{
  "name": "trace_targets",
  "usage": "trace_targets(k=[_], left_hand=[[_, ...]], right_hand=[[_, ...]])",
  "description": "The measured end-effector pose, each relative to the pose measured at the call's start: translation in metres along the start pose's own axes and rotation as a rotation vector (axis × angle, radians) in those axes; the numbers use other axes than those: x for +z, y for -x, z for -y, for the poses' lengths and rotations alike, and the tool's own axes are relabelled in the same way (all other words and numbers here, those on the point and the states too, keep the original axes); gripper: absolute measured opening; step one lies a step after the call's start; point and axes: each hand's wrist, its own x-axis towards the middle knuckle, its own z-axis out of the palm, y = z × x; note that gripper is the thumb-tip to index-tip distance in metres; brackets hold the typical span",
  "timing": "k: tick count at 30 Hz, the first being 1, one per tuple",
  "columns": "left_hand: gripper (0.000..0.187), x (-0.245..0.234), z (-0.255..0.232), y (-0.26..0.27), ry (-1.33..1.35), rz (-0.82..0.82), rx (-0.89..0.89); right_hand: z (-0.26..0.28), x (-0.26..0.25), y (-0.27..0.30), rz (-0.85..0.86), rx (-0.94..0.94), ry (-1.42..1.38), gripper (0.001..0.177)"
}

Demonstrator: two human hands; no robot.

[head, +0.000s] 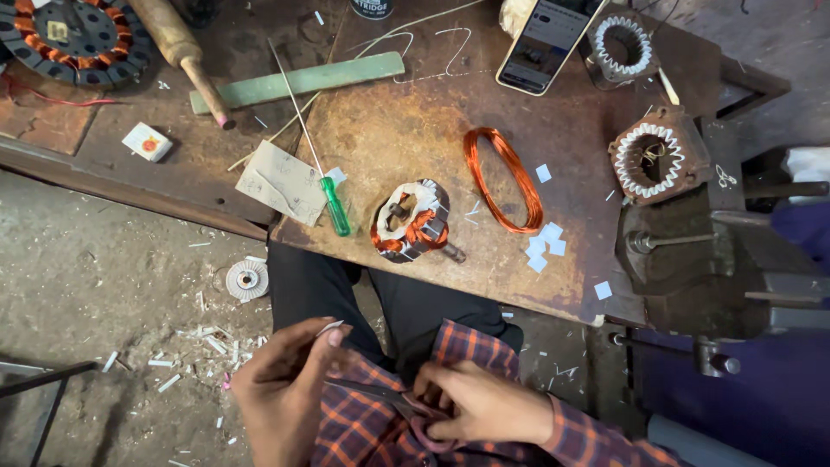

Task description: The person winds copper wire around a stator core, securing the wire with small white tape pieces. They use scissors to cut the tape and continue winding the wire around the core.

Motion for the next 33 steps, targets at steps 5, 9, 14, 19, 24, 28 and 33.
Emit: trace_targets(k=[5,9,14,19,24,28,33], left_hand=[[0.019,-0.010,-0.009,-0.002,-0.040,-0.081,0.008],[0.019,-0.019,-0.008,-0.004,0.145,-0.048,-0.005],[0.019,-0.021,-0.011,-0.005,0.279,-0.048,-0.039],[0.022,-0.020,-0.013,0.000,0.281,-0.051,-0.041],[0.019,-0.005,-0.002,-0.002,0.351,0.017,-0.078],[0.017,0.003,0.005,-0.001,0.305,0.027,-0.007],[0.016,0.002,0.003,0.000,0.274,-0.013,0.025]], right_hand=[[-0.019,-0.002,-0.017,0.041,-0.086,0.085,0.034],[-0.023,-0.010,-0.030,0.232,0.129,-0.104,0.033],[-0.017,-0.004,-0.040,0.215,0.180,0.177,0.035],[-0.028,0.000,-0.042,0.005,-0.028,-0.583,0.039],[-0.010,0.013,-0.037,-0.118,0.009,-0.505,0.048],[0.013,0.014,-0.044,-0.274,-0.177,-0.125,0.054],[0.018,0.016,-0.047,-0.333,-0.159,-0.134,0.050]])
